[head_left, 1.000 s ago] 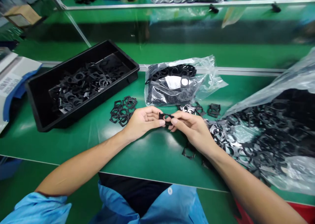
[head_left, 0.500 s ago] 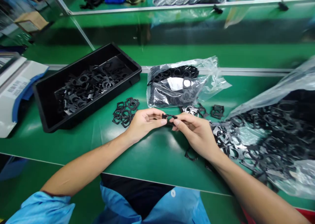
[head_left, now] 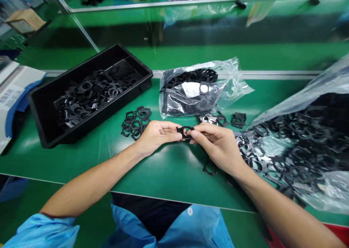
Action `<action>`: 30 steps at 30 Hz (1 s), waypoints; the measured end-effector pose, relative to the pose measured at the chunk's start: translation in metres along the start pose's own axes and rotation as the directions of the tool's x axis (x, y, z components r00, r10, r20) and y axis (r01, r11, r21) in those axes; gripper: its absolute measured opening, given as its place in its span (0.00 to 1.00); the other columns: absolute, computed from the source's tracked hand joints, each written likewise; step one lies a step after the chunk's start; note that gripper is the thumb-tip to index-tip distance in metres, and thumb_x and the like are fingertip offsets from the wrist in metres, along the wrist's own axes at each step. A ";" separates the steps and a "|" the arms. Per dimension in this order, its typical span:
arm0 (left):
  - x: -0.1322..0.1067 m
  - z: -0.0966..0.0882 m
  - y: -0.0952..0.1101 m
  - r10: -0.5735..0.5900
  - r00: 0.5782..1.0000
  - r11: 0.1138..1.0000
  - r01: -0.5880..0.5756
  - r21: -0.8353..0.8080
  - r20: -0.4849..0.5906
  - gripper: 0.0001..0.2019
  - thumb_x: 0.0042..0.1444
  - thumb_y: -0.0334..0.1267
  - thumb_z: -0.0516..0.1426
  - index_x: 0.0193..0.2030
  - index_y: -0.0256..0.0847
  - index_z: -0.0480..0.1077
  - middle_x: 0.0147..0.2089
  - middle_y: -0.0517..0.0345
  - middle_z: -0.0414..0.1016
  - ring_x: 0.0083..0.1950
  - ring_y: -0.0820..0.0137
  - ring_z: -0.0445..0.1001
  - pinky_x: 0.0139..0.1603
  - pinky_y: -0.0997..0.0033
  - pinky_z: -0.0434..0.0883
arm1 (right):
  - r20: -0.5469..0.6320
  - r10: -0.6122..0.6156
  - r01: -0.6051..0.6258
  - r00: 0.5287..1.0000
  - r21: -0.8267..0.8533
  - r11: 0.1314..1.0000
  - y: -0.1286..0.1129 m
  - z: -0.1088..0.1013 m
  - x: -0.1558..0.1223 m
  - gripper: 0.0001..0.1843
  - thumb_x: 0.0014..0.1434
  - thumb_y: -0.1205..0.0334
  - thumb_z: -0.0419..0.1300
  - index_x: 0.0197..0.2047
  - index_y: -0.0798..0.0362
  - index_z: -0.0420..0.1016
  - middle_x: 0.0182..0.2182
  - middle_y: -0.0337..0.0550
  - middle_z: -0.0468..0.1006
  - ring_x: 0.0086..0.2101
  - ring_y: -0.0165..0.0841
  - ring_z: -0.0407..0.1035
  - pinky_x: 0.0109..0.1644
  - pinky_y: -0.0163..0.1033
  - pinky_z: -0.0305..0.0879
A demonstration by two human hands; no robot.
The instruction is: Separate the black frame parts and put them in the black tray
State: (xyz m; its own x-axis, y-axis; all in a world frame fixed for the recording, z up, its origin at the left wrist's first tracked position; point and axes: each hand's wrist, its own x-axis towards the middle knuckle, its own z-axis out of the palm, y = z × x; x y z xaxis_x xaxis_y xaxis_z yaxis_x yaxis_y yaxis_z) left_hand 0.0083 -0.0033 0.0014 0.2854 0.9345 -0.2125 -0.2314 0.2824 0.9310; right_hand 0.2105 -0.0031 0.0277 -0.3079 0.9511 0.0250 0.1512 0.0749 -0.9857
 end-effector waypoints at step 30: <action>0.000 0.003 0.000 0.068 0.997 0.998 -0.067 0.019 -0.031 0.16 0.49 0.44 0.72 0.37 0.36 0.78 0.35 0.55 0.81 0.36 0.70 0.79 0.42 0.69 0.77 | 0.054 0.205 -0.212 0.977 0.218 0.953 0.000 -0.001 0.006 0.15 0.51 0.48 0.74 0.31 0.52 0.85 0.28 0.42 0.82 0.28 0.31 0.74 0.36 0.38 0.74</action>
State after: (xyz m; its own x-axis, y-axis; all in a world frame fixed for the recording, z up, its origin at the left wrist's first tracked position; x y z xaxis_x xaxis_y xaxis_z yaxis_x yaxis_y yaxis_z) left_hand 0.0109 -0.0036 0.0022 0.2405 0.9577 -0.1582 -0.2319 0.2149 0.9487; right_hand 0.2100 0.0030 0.0281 -0.3201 0.9287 -0.1870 0.0044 -0.1959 -0.9806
